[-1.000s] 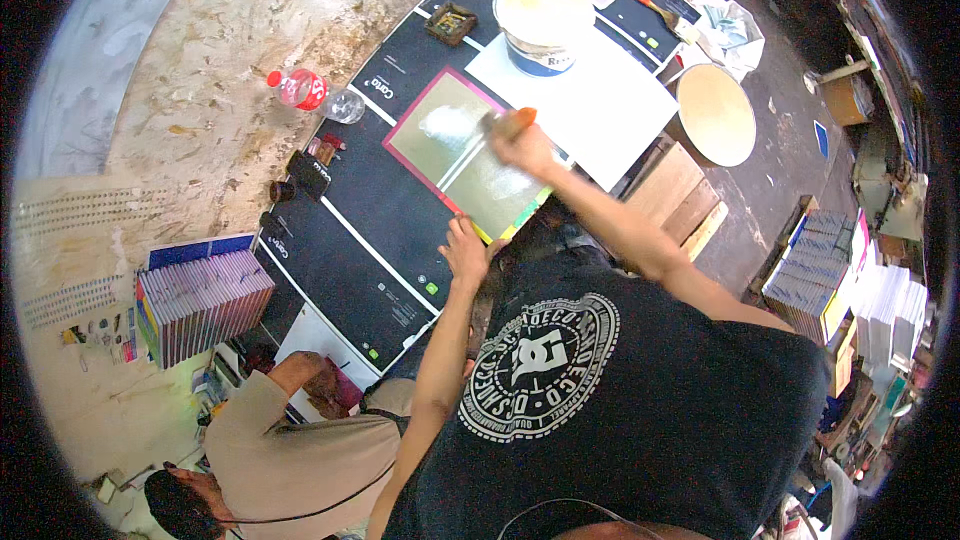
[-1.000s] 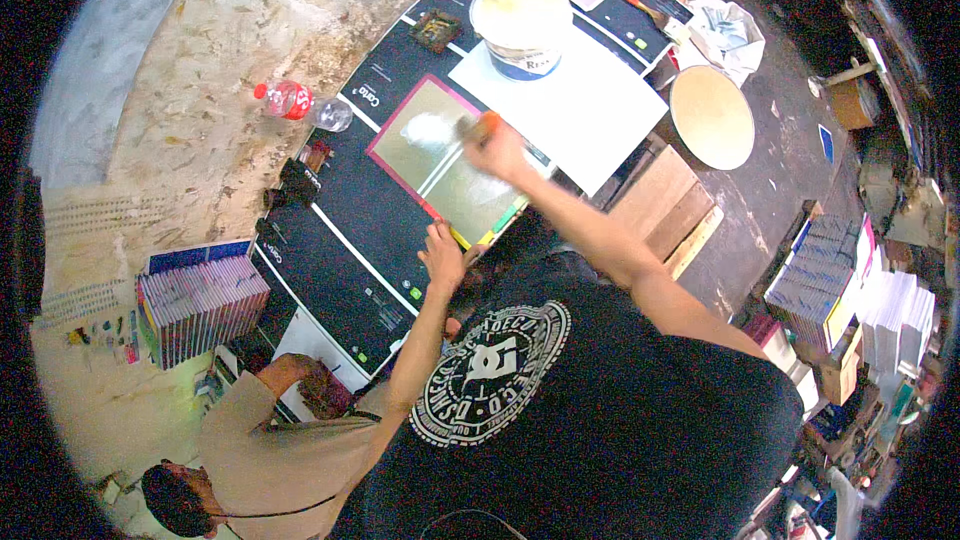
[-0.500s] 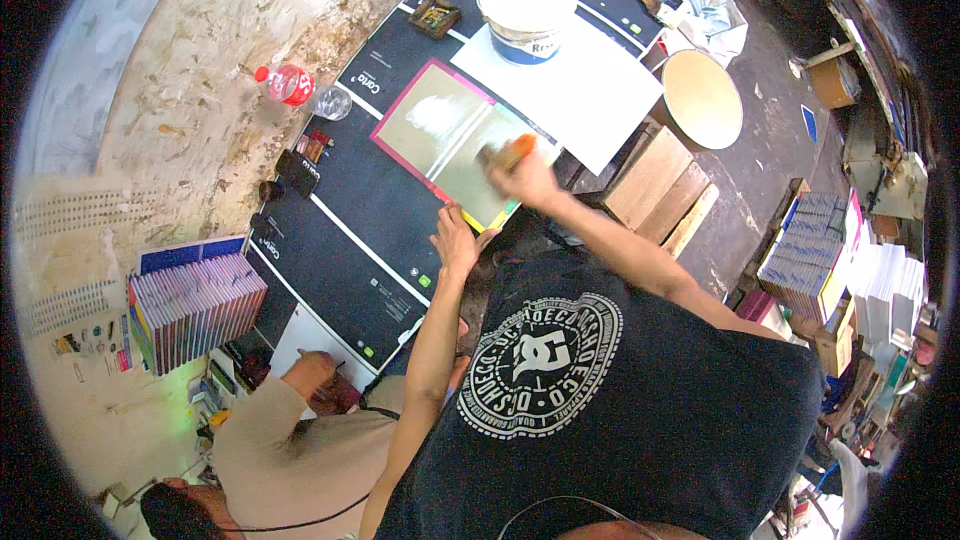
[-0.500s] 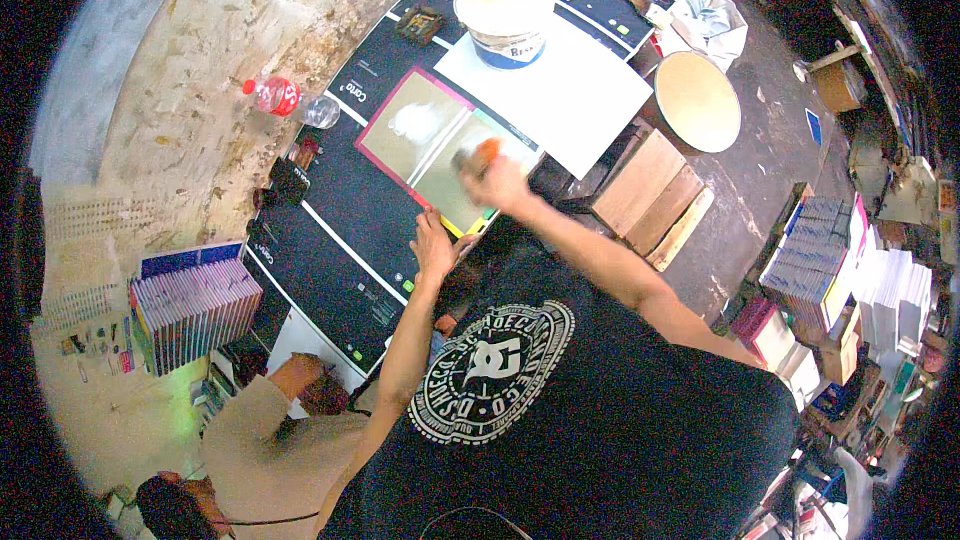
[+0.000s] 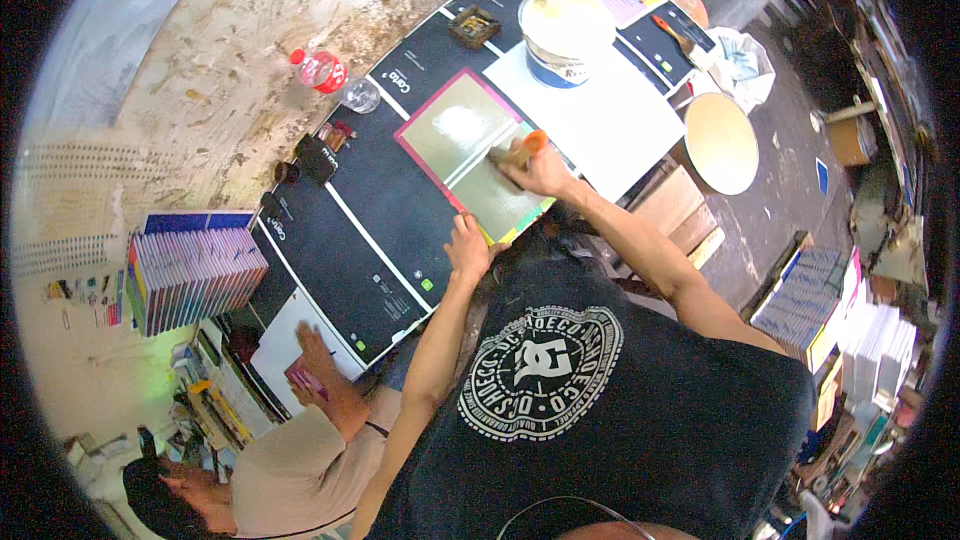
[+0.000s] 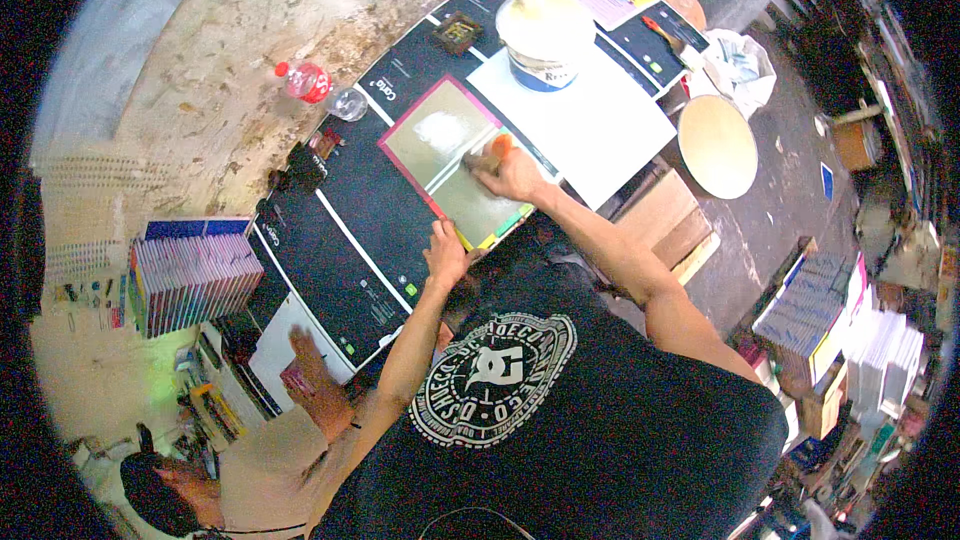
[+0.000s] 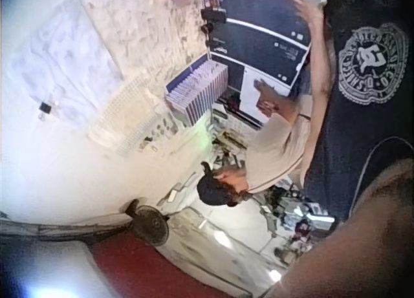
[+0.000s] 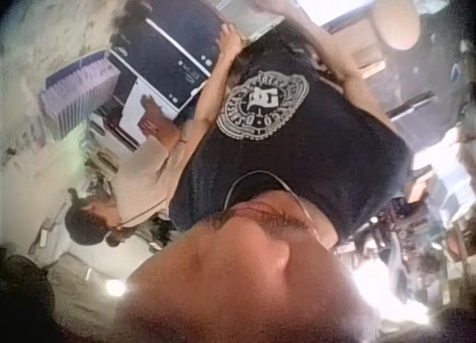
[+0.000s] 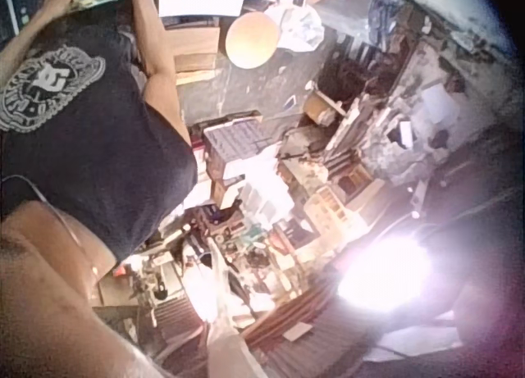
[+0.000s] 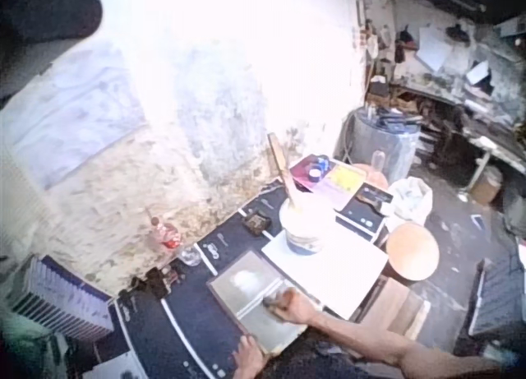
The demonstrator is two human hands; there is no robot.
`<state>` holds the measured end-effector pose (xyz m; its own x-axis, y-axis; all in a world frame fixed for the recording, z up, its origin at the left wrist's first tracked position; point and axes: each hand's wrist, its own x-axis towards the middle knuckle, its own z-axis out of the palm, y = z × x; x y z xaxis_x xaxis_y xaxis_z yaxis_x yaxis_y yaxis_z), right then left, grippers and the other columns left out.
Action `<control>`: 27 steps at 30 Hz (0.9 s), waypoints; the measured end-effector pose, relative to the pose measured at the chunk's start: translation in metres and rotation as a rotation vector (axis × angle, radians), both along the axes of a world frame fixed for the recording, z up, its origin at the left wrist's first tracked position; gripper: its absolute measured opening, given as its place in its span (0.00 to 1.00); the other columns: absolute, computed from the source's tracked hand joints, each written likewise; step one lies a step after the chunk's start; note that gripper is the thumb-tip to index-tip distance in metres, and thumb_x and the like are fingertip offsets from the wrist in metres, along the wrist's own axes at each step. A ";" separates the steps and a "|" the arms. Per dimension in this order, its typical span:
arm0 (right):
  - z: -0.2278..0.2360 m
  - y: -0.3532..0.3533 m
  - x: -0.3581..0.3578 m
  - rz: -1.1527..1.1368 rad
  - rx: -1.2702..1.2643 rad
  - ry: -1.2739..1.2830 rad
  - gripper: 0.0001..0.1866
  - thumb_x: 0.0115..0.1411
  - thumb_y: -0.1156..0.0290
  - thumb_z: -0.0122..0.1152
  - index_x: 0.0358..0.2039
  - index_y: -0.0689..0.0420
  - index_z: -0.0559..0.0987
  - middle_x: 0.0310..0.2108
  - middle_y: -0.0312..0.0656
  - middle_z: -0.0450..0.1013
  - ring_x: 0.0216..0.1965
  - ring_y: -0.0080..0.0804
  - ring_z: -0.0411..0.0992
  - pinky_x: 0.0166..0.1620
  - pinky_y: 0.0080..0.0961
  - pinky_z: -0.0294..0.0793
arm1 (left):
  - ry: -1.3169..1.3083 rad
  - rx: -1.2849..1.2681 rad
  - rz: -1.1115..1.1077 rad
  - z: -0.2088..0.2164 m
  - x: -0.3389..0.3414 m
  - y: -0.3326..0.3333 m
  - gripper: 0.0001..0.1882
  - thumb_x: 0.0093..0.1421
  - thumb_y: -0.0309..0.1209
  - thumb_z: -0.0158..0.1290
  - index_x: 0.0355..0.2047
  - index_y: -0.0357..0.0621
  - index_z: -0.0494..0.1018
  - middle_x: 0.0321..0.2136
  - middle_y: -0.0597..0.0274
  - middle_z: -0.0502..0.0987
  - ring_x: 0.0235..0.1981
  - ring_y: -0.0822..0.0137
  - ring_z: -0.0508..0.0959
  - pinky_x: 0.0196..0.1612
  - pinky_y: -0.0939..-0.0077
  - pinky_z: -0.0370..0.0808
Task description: The person applies adhesive to a series of book covers using a brush, dipping the brush into a bucket of glue and spreading it across the inside of each cover before setting them aside.
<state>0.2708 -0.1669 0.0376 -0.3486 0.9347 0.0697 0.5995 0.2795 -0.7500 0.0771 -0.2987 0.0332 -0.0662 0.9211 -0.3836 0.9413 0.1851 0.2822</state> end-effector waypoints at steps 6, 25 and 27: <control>-0.006 0.108 0.031 -0.139 0.190 -0.368 0.14 0.54 0.59 0.62 0.30 0.58 0.78 0.23 0.53 0.77 0.26 0.52 0.78 0.32 0.46 0.78 | 0.002 -0.017 0.051 -0.005 0.001 0.005 0.52 0.41 0.53 0.71 0.57 0.37 0.57 0.53 0.51 0.61 0.53 0.45 0.73 0.46 0.36 0.74; -0.025 0.266 -0.091 0.400 0.315 -0.062 0.22 0.51 0.52 0.67 0.40 0.53 0.79 0.33 0.53 0.78 0.35 0.52 0.78 0.41 0.45 0.78 | -0.032 -0.101 0.152 0.005 0.005 0.015 0.45 0.43 0.41 0.71 0.57 0.42 0.59 0.59 0.56 0.61 0.54 0.51 0.72 0.47 0.39 0.71; -0.048 0.271 -0.085 0.410 0.202 -0.203 0.20 0.51 0.53 0.66 0.35 0.56 0.79 0.34 0.54 0.77 0.36 0.53 0.78 0.40 0.47 0.77 | -0.029 -0.085 0.150 0.001 0.005 0.016 0.45 0.43 0.41 0.71 0.57 0.42 0.59 0.59 0.55 0.61 0.54 0.51 0.71 0.47 0.39 0.71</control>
